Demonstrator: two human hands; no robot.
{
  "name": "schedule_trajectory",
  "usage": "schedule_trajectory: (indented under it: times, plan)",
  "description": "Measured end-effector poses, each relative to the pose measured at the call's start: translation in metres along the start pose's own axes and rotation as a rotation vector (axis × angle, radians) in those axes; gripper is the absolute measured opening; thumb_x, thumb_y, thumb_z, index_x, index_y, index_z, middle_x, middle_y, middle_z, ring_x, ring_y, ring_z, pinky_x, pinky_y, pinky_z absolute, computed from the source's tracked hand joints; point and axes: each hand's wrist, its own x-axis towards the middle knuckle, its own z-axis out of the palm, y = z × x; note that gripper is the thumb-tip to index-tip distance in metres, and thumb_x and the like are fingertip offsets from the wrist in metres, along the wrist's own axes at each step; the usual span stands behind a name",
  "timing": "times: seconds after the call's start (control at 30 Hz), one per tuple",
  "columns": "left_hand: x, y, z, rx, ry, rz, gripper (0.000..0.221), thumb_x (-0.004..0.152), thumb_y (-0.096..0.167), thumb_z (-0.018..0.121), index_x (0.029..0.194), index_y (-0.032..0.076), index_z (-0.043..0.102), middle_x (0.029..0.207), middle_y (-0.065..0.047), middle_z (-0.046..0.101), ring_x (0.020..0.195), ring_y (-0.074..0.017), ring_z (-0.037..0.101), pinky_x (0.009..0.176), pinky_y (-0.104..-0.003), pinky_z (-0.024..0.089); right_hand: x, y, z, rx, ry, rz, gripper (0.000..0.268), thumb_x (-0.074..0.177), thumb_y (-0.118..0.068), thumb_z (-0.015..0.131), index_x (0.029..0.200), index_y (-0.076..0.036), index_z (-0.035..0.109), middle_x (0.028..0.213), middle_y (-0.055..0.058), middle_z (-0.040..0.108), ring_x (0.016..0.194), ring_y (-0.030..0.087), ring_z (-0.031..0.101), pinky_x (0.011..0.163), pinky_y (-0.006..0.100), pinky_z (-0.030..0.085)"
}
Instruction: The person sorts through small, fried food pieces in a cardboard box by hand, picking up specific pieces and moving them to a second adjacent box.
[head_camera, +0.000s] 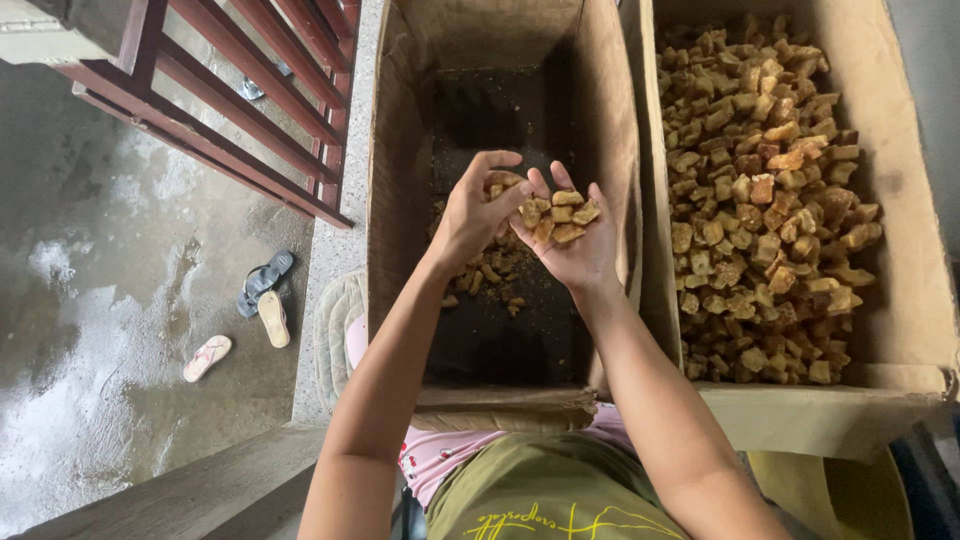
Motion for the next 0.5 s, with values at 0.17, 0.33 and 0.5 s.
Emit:
schedule_trajectory:
  times: [0.17, 0.33, 0.5]
  plan:
    - [0.006, 0.01, -0.002, -0.504, -0.011, -0.144, 0.032, 0.099, 0.015, 0.068, 0.125, -0.001, 0.057, 0.112, -0.01, 0.074, 0.085, -0.0121, 0.069, 0.067, -0.024, 0.053, 0.006, -0.009, -0.024, -0.087, -0.114, 0.002, 0.062, 0.111, -0.057, 0.027, 0.142, -0.012, 0.057, 0.141, 0.016, 0.061, 0.121, 0.037, 0.062, 0.103, 0.048, 0.047]
    - [-0.004, 0.002, -0.016, -0.485, -0.056, -0.072, 0.035, 0.095, 0.008, 0.067, 0.129, 0.002, 0.058, 0.121, -0.009, 0.069, 0.097, -0.012, 0.071, 0.074, -0.024, 0.054, 0.0, -0.001, -0.008, -0.106, 0.019, -0.012, 0.056, 0.111, -0.051, 0.028, 0.139, -0.013, 0.059, 0.139, 0.013, 0.062, 0.123, 0.034, 0.061, 0.107, 0.054, 0.045]
    - [-0.014, -0.008, -0.023, -0.277, -0.062, -0.012, 0.039, 0.098, 0.004, 0.069, 0.136, 0.001, 0.062, 0.104, -0.009, 0.063, 0.083, -0.0124, 0.061, 0.072, -0.024, 0.053, -0.006, 0.004, 0.015, -0.065, -0.011, 0.035, 0.053, 0.11, -0.045, 0.026, 0.138, -0.015, 0.06, 0.14, 0.011, 0.062, 0.126, 0.035, 0.057, 0.116, 0.06, 0.041]
